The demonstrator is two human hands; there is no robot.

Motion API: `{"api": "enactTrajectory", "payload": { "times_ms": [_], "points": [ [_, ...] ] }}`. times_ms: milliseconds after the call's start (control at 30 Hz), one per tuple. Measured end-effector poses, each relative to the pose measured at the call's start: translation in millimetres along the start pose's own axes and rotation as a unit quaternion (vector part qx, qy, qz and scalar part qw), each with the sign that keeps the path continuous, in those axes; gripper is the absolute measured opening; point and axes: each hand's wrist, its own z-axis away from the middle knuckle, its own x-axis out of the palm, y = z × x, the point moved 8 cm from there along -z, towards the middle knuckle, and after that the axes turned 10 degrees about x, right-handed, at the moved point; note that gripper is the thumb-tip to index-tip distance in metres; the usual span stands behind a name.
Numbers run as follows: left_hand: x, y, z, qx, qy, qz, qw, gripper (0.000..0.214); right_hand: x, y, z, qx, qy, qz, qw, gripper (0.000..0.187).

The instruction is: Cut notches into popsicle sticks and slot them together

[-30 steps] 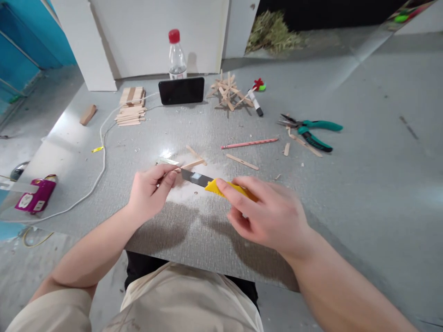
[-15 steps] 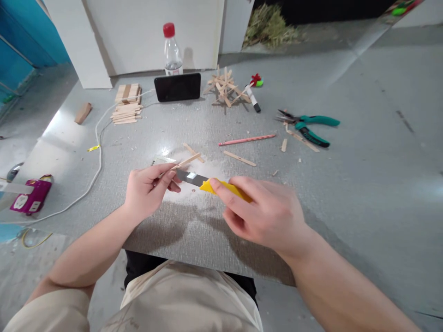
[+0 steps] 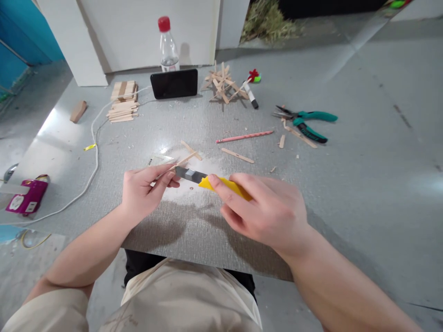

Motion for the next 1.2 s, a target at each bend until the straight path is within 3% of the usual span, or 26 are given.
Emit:
{"api": "enactTrajectory", "payload": {
  "times_ms": [200, 400, 667, 867, 1200],
  "points": [
    [0.7, 3, 0, 0.006, -0.001, -0.018, 1.0, 0.016, -3, -1, -1, 0.0, 0.008, 0.006, 1.0, 0.051],
    [-0.1, 7, 0, 0.022, 0.004, -0.04, 0.999, 0.015, -6, -5, -3, 0.013, 0.017, 0.028, 0.999, 0.037],
    [-0.5, 5, 0, 0.019, 0.005, -0.062, 0.998, 0.016, -2, -1, -9, 0.028, -0.027, -0.037, 0.999, 0.037],
    [-0.3, 2, 1, 0.008, 0.005, -0.058, 0.998, 0.015, -2, 1, -5, 0.058, -0.023, -0.041, 0.997, 0.045],
    [-0.1, 15, 1, 0.097, 0.013, -0.156, 0.983, 0.019, 3, 0, -4, 0.089, -0.047, -0.078, 0.992, 0.055]
  ]
}}
